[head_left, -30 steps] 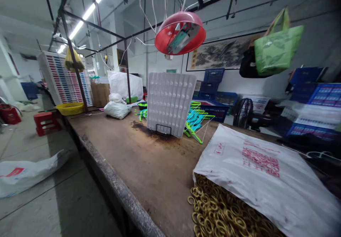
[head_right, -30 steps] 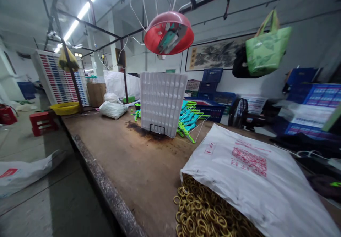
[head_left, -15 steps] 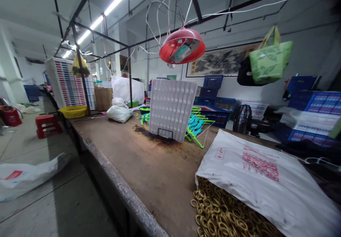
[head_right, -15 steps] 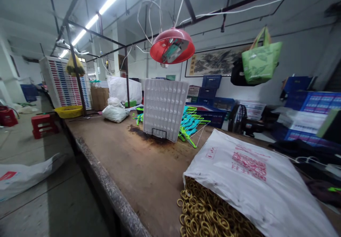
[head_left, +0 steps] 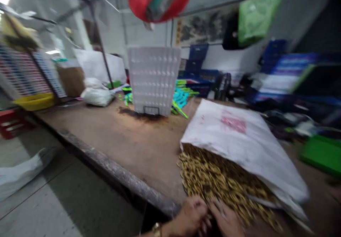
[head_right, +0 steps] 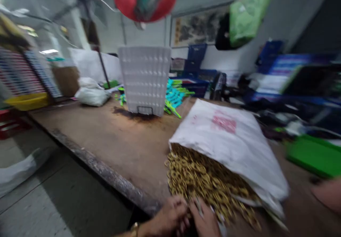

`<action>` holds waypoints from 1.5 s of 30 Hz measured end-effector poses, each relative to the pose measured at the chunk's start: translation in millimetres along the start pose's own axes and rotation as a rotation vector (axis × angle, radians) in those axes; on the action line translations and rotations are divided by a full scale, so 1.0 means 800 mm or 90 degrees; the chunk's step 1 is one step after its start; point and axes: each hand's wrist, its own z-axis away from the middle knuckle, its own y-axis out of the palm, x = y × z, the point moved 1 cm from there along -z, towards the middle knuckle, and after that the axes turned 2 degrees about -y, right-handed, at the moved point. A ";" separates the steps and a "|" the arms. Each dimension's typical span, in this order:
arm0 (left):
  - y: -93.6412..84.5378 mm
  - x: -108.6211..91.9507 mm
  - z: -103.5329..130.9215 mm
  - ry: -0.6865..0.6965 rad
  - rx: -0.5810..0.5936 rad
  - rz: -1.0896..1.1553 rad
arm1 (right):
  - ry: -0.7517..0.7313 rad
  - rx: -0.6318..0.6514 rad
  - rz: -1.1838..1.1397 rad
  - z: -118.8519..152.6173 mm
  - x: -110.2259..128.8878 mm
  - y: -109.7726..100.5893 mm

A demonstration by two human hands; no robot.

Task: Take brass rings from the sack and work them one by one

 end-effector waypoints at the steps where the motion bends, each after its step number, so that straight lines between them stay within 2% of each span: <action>1: 0.003 0.000 0.000 0.016 -0.023 -0.043 | -0.019 0.028 -0.006 0.002 0.000 0.001; 5: 0.009 -0.004 0.002 0.009 -0.027 -0.086 | -0.040 0.018 -0.038 0.005 0.003 0.001; 12: 0.014 -0.004 0.016 0.014 -0.001 -0.054 | -0.033 0.010 -0.072 0.018 0.015 -0.001; 17: 0.016 -0.003 0.017 0.009 0.003 -0.062 | -0.035 0.003 -0.092 0.019 0.009 -0.007; 21: 0.018 -0.004 0.016 0.029 -0.014 -0.059 | -0.069 -0.031 0.029 0.024 0.001 -0.015; 25: 0.019 -0.007 0.017 0.047 -0.025 -0.089 | -0.172 0.021 0.170 0.035 -0.002 -0.016; 33: 0.024 -0.015 0.021 0.048 -0.060 -0.141 | -0.212 0.055 0.280 0.039 -0.004 -0.012; 39: 0.022 -0.011 0.020 0.056 -0.073 -0.167 | -0.196 0.067 0.345 0.041 -0.001 -0.012; 45: 0.020 -0.010 0.020 0.075 -0.076 -0.188 | -0.139 0.076 0.389 0.044 0.007 -0.010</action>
